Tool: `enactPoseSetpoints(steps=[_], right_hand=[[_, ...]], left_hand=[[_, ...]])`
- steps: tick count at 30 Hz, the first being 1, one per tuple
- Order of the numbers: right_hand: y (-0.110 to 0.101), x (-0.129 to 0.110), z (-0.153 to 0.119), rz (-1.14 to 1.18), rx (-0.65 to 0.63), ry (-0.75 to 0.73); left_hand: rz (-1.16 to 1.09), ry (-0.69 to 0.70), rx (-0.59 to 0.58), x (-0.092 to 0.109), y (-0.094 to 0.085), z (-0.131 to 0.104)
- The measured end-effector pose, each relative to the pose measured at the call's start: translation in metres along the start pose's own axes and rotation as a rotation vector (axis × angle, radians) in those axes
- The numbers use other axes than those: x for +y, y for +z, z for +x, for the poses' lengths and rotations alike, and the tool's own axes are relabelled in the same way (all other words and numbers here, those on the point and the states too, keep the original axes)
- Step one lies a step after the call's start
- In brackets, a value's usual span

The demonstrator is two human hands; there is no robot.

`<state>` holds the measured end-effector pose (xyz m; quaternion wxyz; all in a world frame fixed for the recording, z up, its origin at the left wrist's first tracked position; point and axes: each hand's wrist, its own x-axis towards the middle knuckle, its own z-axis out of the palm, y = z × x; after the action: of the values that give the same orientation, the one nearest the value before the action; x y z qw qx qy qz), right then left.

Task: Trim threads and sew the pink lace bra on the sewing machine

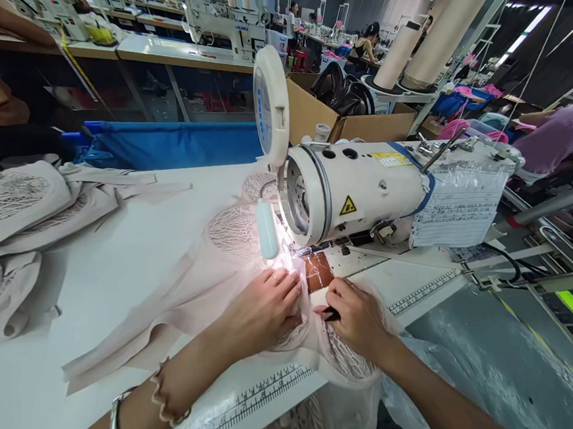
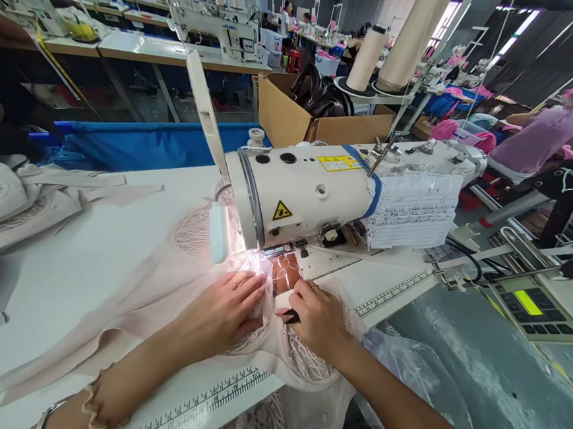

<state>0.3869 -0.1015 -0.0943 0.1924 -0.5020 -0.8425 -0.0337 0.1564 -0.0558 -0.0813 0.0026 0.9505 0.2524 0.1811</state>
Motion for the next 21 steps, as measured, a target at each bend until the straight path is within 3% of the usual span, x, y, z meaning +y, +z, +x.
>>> enactPoseSetpoints(steps=[2, 4, 7, 11, 16, 21], right_hand=[[0.002, 0.007, 0.003, -0.004, 0.006, -0.089], [0.000, 0.013, 0.013, -0.014, -0.047, -0.075], [-0.011, 0.018, 0.033, -0.022, -0.267, 0.044], [-0.023, 0.015, 0.057, -0.067, -0.521, 0.042], [-0.024, 0.009, 0.070, -0.123, -0.570, 0.052], [-0.016, 0.015, 0.071, -0.053, -0.481, 0.003]], left_hand=[[0.027, 0.010, -0.019, -0.002, -0.001, 0.000], [0.051, 0.039, -0.025, -0.004, 0.000, 0.001], [0.049, 0.049, -0.031, -0.006, 0.000, 0.001], [-0.014, 0.016, -0.017, -0.007, -0.004, 0.003], [-0.014, -0.010, 0.009, -0.009, -0.006, 0.004], [0.063, -0.024, -0.006, -0.011, -0.002, 0.001]])
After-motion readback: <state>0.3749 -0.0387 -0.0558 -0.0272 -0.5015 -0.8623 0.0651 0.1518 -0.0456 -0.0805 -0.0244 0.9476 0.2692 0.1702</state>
